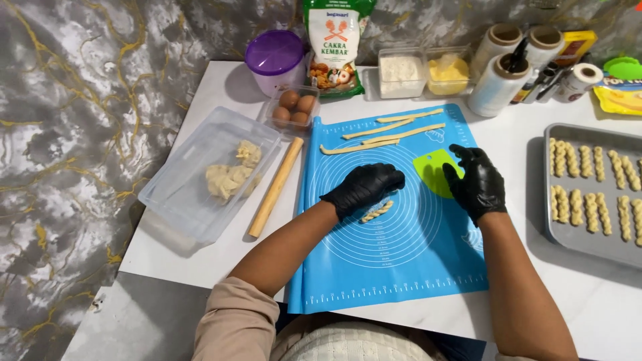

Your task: The person is twisting thin strips of dough into spiral shapes and arranging them neatly on a baking tray.

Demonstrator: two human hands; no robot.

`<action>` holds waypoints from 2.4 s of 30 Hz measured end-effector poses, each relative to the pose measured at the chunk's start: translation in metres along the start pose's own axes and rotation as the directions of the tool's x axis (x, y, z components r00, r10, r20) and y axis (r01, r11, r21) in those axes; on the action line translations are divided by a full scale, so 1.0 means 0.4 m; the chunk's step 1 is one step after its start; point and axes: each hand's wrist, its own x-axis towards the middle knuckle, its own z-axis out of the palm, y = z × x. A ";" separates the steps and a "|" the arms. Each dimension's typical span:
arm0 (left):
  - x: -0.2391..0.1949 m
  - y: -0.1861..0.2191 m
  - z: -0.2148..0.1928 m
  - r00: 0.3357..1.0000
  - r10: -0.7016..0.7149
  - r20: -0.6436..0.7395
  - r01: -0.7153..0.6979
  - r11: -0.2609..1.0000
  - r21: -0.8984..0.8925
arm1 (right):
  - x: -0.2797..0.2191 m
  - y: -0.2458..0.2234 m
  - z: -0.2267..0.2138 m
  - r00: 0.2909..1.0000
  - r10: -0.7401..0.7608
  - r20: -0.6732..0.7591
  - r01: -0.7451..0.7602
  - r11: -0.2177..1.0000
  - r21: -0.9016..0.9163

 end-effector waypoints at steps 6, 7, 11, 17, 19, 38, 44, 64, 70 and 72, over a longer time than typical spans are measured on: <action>-0.146 -0.014 -0.287 0.955 -0.117 -0.273 0.132 0.991 0.036 | 0.002 0.009 0.038 0.996 -0.090 -0.013 0.091 0.994 0.066; -0.181 -0.051 -0.318 0.955 -0.118 -0.272 0.132 0.991 0.037 | -0.004 -0.012 0.029 0.996 -0.090 -0.013 0.090 0.994 0.068; -0.305 -0.219 -0.413 0.824 -0.446 -0.348 0.552 0.770 0.321 | -0.014 -0.052 0.020 0.996 -0.074 0.050 0.069 0.992 0.103; -0.412 -0.404 -0.412 0.692 -0.601 -0.401 0.722 0.585 0.370 | -0.016 -0.073 0.019 0.993 -0.054 0.101 0.044 0.994 0.095; -0.412 -0.445 -0.377 0.690 -0.595 -0.412 0.723 0.587 0.364 | -0.017 -0.073 0.022 0.993 -0.050 0.111 0.038 0.994 0.104; -0.193 -0.029 -0.244 0.839 -0.172 -0.516 0.150 0.985 -0.085 | -0.037 -0.118 0.027 0.769 -0.342 0.540 0.336 0.935 0.113; -0.184 -0.088 -0.115 0.931 -0.012 -0.365 0.016 1.000 0.007 | -0.026 -0.044 0.139 0.743 -0.498 0.446 0.465 0.864 0.192; -0.178 -0.148 -0.055 0.960 0.062 -0.271 0.025 0.951 0.308 | -0.030 0.012 -0.157 0.871 -0.466 0.154 0.340 0.800 0.495; -0.166 -0.104 -0.091 0.973 0.076 -0.219 -0.009 0.956 0.293 | -0.008 0.356 -0.366 0.996 -0.018 -0.091 0.035 0.980 0.198; -0.167 -0.101 -0.086 0.920 0.137 -0.368 -0.096 0.987 0.126 | 0.005 0.485 -0.420 0.968 0.227 -0.107 -0.156 0.878 0.453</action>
